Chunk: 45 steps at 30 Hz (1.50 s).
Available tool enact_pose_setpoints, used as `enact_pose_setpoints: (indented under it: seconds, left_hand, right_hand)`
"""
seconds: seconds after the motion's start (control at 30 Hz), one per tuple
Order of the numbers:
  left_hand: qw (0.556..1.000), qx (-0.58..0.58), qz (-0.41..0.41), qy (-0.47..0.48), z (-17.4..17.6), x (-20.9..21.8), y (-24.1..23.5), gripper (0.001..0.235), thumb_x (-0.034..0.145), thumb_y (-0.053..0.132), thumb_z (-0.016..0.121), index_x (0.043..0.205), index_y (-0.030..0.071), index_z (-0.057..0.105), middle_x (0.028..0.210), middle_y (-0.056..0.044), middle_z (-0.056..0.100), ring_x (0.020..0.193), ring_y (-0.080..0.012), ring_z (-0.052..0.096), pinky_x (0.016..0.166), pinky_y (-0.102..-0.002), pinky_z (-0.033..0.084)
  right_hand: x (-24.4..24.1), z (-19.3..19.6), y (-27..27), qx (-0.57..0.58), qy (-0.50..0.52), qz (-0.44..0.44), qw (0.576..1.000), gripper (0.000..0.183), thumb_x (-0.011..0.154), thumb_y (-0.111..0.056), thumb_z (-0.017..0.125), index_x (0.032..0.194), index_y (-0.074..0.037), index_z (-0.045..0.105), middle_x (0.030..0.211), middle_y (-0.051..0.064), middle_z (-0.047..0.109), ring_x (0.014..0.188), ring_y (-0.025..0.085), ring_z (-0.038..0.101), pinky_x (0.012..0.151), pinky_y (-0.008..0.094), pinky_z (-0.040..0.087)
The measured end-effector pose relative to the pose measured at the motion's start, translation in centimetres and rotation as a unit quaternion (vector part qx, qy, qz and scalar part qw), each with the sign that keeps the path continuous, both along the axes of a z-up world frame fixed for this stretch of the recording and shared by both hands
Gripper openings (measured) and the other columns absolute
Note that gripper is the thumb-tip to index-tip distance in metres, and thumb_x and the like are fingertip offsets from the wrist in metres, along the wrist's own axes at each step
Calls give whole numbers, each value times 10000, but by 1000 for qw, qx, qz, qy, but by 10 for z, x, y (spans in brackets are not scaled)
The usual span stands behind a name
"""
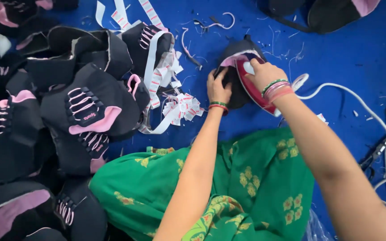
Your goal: Applying and ironing labels onto the interior heel area of shoe uppers.
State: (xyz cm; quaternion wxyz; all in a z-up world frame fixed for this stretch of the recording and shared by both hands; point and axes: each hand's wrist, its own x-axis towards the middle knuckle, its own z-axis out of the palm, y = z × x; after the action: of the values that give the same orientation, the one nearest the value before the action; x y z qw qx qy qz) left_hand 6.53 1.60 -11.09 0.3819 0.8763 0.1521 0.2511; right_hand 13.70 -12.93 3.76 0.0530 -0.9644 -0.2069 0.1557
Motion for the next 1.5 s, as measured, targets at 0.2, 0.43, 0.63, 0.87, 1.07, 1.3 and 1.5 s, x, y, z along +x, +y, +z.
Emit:
enact_pose_setpoints:
  seconds: [0.2, 0.43, 0.63, 0.87, 1.07, 1.3, 1.5]
  left_hand:
    - [981, -159, -92, 60, 2, -13, 13, 827, 746, 51, 800, 1500, 208, 499, 1462, -206, 515, 1325, -405, 546, 1111, -409, 467]
    - [985, -124, -117, 23, -13, -10, 11, 866, 759, 27, 797, 1535, 194, 451, 1463, -200, 524, 1342, -408, 541, 1137, -423, 458]
    - [981, -117, -135, 79, -3, -11, 20, 915, 711, 14, 825, 1526, 207, 458, 1412, -245, 542, 1306, -433, 538, 1089, -437, 457]
    - [976, -151, -131, 82, 6, -19, 20, 892, 691, 0, 803, 1497, 213, 485, 1324, -181, 635, 1251, -398, 614, 1057, -418, 507]
    - [976, -167, -117, 75, -3, -33, 17, 866, 737, -12, 791, 1516, 211, 483, 1304, -199, 622, 1224, -407, 622, 1038, -424, 524]
    - [980, -141, -132, 55, -4, -22, 17, 917, 734, -18, 775, 1546, 222, 421, 1431, -248, 549, 1313, -449, 544, 1099, -457, 471]
    - [979, -138, -119, 89, -1, -23, 19, 924, 734, -12, 767, 1555, 242, 426, 1397, -253, 558, 1293, -454, 549, 1085, -455, 482]
  right_hand:
    - [5, 33, -4, -20, 42, -13, 999, 567, 886, -517, 715, 1326, -171, 622, 1124, 293, 685, 1032, 477, 662, 879, 549, 542]
    - [25, -21, 14, 20, 46, -30, 998, 533, 985, -480, 673, 1390, -143, 595, 1148, 288, 712, 1045, 465, 692, 919, 526, 563]
    - [-4, -7, 16, 6, 3, 4, 1000, 642, 939, -426, 667, 1505, -183, 487, 1025, 267, 721, 932, 458, 704, 795, 552, 566]
    - [-11, -16, 4, 22, -24, 26, 999, 573, 944, -417, 664, 1410, -106, 542, 999, 251, 726, 893, 443, 714, 742, 553, 576]
    - [-26, 35, -2, -98, 14, 44, 994, 514, 959, -480, 670, 1276, -80, 609, 1013, 245, 732, 911, 435, 727, 775, 532, 597]
    - [12, -53, 42, 24, -72, -51, 996, 479, 948, -363, 650, 1290, -35, 580, 965, 265, 727, 844, 439, 723, 713, 536, 585]
    - [6, -45, 38, 10, -51, -53, 997, 448, 1012, -339, 610, 1297, 3, 570, 973, 276, 735, 876, 442, 727, 751, 538, 580]
